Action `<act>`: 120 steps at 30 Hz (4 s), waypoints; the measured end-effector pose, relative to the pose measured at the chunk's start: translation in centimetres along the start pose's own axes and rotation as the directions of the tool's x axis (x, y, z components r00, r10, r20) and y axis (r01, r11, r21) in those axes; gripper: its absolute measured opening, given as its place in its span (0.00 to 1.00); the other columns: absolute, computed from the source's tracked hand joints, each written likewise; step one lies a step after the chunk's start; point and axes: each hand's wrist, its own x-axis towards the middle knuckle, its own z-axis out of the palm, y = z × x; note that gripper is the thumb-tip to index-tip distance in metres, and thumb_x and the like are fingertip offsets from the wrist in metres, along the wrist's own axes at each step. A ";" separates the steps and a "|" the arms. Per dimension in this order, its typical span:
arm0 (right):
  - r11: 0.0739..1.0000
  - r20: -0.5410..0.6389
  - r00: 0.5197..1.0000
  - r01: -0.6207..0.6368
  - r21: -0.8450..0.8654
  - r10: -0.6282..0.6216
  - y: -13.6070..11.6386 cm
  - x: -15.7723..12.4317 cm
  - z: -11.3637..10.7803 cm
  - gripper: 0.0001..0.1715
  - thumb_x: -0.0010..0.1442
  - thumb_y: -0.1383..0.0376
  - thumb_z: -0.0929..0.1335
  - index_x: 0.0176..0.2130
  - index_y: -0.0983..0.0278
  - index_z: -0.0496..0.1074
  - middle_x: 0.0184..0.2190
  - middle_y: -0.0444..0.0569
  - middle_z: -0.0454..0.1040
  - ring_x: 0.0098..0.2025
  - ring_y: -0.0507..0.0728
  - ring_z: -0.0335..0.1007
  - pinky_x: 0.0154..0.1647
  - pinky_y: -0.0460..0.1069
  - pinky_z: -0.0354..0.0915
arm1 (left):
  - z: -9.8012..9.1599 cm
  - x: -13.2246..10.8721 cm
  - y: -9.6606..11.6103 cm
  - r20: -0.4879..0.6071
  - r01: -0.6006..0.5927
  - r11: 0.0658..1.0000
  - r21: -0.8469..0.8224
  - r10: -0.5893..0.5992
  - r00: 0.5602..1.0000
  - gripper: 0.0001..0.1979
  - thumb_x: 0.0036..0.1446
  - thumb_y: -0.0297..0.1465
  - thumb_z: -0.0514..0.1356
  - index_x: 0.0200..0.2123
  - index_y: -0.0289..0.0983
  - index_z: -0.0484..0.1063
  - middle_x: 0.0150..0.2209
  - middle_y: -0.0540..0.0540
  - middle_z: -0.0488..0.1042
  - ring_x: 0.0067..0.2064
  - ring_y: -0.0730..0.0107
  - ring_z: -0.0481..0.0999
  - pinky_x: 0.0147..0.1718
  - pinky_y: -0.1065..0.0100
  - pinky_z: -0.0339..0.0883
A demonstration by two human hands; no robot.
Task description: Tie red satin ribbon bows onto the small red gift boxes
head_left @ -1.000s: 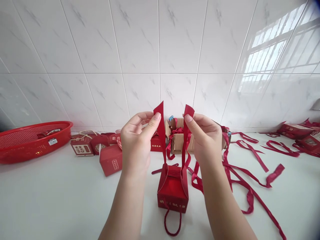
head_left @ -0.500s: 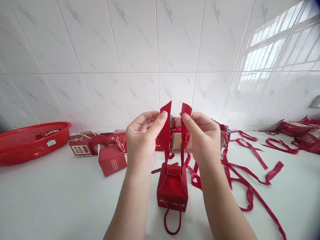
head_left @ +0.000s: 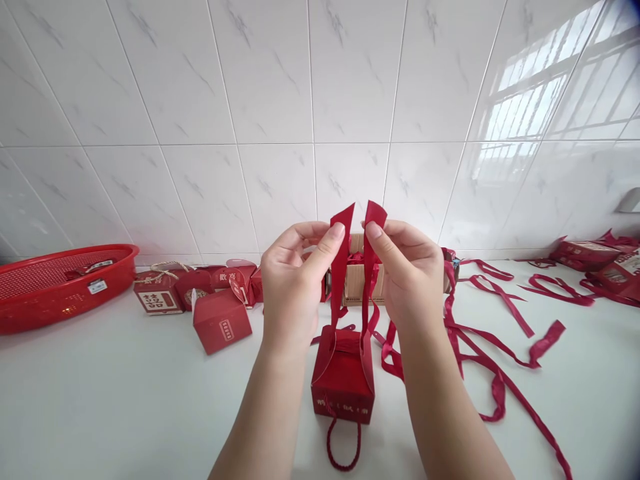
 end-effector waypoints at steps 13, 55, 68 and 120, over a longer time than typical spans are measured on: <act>0.997 0.005 1.000 -0.018 -0.078 0.019 -0.4 -0.1 -0.1 0.03 0.55 0.62 0.71 0.32 0.59 0.75 0.27 0.42 0.74 0.32 0.52 0.71 0.33 0.48 0.68 | 0.0 0.0 0.2 -0.040 -0.064 0.995 0.082 0.068 0.997 0.08 0.45 0.36 0.69 0.29 0.41 0.76 0.31 0.50 0.76 0.36 0.69 0.75 0.37 0.67 0.70; 0.917 0.346 0.853 -0.391 -0.073 0.391 -1.9 0.2 -1.4 0.20 0.60 0.52 0.65 0.31 0.64 0.76 0.21 0.44 0.69 0.19 0.48 0.59 0.20 0.45 0.58 | -0.6 -0.2 0.8 0.206 -0.280 0.895 0.347 0.219 0.954 0.05 0.42 0.27 0.70 0.25 0.42 0.79 0.32 0.47 0.72 0.38 0.64 0.74 0.36 0.63 0.72; 0.846 0.477 0.750 -0.532 0.025 0.458 -1.4 1.0 -2.9 0.16 0.61 0.56 0.65 0.34 0.63 0.77 0.24 0.43 0.71 0.23 0.47 0.63 0.30 0.45 0.66 | -1.9 -0.4 1.3 0.431 -0.388 0.705 0.593 0.128 0.893 0.03 0.48 0.31 0.67 0.29 0.46 0.80 0.41 0.44 0.73 0.45 0.57 0.72 0.39 0.58 0.69; 0.877 0.537 0.832 0.150 -0.456 0.136 -4.9 -1.3 -2.7 0.18 0.65 0.64 0.62 0.29 0.62 0.76 0.41 0.50 0.73 0.51 0.57 0.66 0.48 0.52 0.68 | -2.7 1.1 0.5 0.479 0.092 0.930 0.355 -0.265 0.837 0.16 0.61 0.38 0.54 0.24 0.36 0.66 0.23 0.52 0.61 0.25 0.77 0.59 0.24 0.73 0.55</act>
